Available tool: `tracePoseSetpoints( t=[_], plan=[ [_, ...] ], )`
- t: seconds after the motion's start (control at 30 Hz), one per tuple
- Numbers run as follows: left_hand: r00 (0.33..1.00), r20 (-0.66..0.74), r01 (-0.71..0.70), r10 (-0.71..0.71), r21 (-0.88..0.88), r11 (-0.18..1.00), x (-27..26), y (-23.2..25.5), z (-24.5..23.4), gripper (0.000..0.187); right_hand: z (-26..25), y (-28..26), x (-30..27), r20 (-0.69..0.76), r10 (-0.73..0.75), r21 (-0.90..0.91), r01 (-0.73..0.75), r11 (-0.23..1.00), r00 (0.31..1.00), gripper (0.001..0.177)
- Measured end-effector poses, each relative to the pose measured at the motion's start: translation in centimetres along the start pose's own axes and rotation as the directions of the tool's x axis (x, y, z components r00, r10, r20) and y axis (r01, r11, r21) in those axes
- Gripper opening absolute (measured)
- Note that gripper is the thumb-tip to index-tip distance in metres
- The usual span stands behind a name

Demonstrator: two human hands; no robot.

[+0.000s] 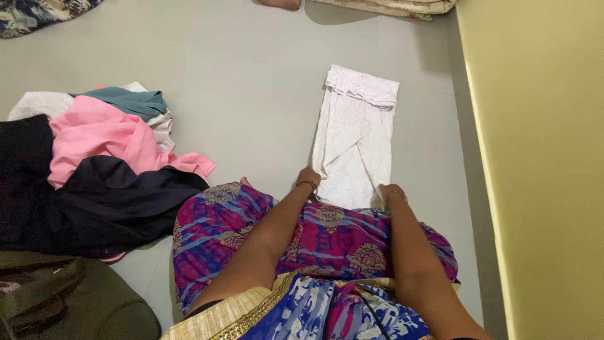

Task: The person folds a white shirt by hand while sitting on the floor, smoothing the fabric and aligning the sleeves.

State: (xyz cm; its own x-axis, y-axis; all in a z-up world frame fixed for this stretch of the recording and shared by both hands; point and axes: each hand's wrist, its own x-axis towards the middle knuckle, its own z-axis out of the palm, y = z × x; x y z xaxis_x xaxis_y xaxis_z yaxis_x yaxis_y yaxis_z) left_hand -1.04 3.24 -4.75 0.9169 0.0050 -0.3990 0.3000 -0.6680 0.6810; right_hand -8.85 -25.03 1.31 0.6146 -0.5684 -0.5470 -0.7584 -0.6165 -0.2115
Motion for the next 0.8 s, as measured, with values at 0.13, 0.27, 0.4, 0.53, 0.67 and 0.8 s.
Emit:
tracePoseSetpoints(
  t=[0.13, 0.27, 0.4, 0.53, 0.67, 0.8],
  plan=[
    [0.983, 0.035, 0.175, -0.18, 0.107, 0.979, -1.0, 0.9, -2.2, 0.054, 1.3, -1.2, -0.5, -0.084, -0.06, 0.094, 0.068, 0.993, 0.995, 0.079],
    [0.986, -0.138, 0.104, -0.096, 0.055, 0.993, -1.5, 1.5, -2.5, 0.071, 0.9, -1.1, -0.4, -0.072, -0.113, 0.036, 0.116, 0.993, 0.991, 0.065],
    [0.985, -0.155, 0.096, -0.071, 0.157, 0.983, -0.5, 1.1, -0.8, 0.077, 1.4, -1.7, 0.0, -0.103, -0.071, 0.012, 0.072, 0.997, 0.992, 0.057],
    [0.991, -0.134, 0.023, -0.011, 0.091, 0.996, 0.9, 0.2, 0.1, 0.077, 1.1, -2.1, 0.3, 0.008, -0.255, -0.308, 0.245, 0.919, 0.967, 0.048],
    [0.996, -0.049, 0.07, -0.069, 0.013, 0.997, 1.8, 0.3, -0.1, 0.091, 0.7, -1.5, 0.2, 0.288, -0.456, -0.627, 0.526, 0.575, 0.842, 0.038],
    [0.996, 0.056, 0.066, -0.068, 0.033, 0.997, 1.9, 0.6, -0.6, 0.06, 0.4, -2.4, 0.4, 0.261, -0.432, -0.545, 0.501, 0.672, 0.863, 0.04]
  ],
)
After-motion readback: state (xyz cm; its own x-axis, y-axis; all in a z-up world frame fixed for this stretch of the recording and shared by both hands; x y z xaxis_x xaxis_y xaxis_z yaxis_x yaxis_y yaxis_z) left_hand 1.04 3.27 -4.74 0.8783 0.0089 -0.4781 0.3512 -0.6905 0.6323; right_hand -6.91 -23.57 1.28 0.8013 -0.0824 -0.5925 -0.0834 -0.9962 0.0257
